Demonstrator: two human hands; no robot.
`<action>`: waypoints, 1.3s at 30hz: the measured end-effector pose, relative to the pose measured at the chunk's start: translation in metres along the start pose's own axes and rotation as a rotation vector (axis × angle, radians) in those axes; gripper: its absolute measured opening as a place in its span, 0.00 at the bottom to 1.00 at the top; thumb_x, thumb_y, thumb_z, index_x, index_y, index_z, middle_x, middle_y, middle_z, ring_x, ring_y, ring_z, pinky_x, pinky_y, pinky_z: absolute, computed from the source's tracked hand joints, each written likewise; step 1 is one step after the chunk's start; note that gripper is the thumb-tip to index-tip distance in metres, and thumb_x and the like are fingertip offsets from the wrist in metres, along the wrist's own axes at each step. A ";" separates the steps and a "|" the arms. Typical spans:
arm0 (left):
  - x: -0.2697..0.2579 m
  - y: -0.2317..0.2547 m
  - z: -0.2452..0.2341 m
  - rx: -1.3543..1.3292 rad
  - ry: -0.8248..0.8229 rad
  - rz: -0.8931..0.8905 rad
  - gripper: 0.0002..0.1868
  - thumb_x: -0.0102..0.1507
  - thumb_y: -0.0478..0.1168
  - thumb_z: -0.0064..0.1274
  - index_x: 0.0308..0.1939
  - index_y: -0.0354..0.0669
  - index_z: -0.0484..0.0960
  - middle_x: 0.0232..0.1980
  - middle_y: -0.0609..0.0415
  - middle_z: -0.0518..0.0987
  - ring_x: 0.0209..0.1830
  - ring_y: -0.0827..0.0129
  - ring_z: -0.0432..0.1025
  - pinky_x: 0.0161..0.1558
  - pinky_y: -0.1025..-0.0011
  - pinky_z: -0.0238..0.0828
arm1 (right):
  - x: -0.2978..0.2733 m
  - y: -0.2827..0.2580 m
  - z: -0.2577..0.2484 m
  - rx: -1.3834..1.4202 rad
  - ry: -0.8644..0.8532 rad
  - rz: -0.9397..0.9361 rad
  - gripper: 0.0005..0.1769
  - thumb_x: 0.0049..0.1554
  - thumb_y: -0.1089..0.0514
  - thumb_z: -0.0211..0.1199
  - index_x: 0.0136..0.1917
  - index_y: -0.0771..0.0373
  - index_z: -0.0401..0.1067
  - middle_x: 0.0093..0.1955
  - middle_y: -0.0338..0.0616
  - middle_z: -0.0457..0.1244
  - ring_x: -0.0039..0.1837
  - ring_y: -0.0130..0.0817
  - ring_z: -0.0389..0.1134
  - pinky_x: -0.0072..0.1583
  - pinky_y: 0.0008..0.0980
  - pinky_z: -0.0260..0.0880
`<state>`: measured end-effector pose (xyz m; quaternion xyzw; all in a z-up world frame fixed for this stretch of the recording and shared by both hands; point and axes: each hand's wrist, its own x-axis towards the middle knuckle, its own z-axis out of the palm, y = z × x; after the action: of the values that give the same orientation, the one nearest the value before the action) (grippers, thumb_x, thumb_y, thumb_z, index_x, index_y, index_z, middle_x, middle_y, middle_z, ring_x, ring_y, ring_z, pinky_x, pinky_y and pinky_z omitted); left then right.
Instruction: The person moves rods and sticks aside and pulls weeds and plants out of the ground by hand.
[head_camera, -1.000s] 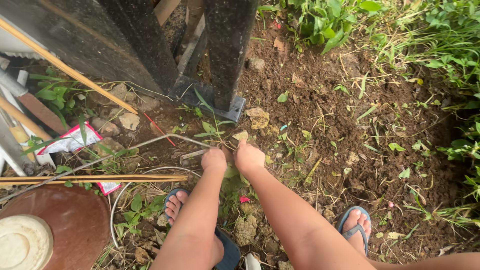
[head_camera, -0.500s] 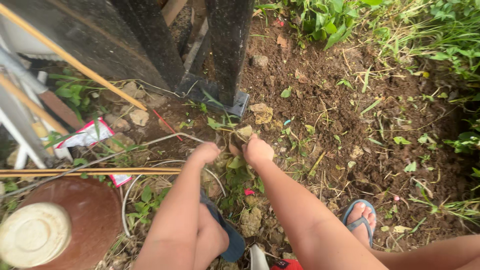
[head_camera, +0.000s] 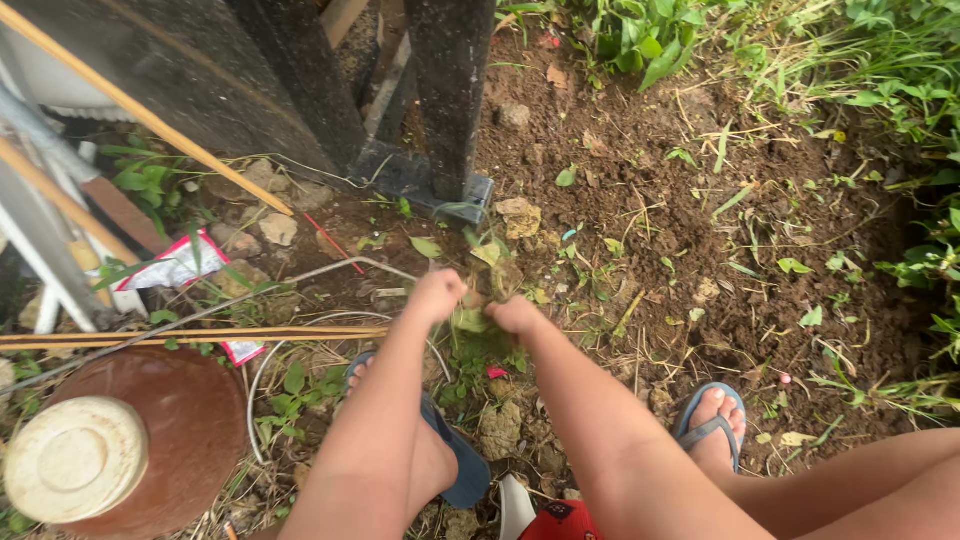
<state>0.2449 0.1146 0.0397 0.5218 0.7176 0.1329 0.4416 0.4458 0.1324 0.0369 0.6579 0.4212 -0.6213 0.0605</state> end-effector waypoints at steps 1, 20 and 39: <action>-0.001 -0.010 0.016 -0.002 -0.006 0.000 0.09 0.62 0.44 0.56 0.36 0.43 0.84 0.39 0.47 0.85 0.40 0.57 0.79 0.47 0.59 0.74 | -0.002 -0.001 0.006 0.001 0.002 0.006 0.23 0.59 0.47 0.65 0.55 0.69 0.79 0.42 0.49 0.71 0.31 0.33 0.66 0.34 0.38 0.69; 0.007 -0.030 0.052 -0.465 -0.016 -0.040 0.16 0.49 0.36 0.71 0.36 0.41 0.80 0.34 0.52 0.86 0.33 0.70 0.79 0.38 0.69 0.77 | 0.115 0.038 0.060 0.897 0.072 0.242 0.17 0.61 0.58 0.58 0.57 0.74 0.74 0.46 0.57 0.70 0.44 0.53 0.74 0.48 0.59 0.76; -0.011 0.035 0.024 -0.806 -0.243 -0.338 0.06 0.62 0.31 0.56 0.43 0.37 0.80 0.40 0.51 0.84 0.37 0.67 0.81 0.42 0.69 0.82 | -0.002 0.015 -0.036 0.886 0.232 0.034 0.12 0.62 0.57 0.56 0.56 0.63 0.72 0.55 0.51 0.66 0.45 0.34 0.67 0.46 0.39 0.72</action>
<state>0.2865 0.1135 0.0537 0.1953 0.6268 0.2655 0.7060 0.4834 0.1437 0.0395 0.6925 0.1080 -0.6625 -0.2642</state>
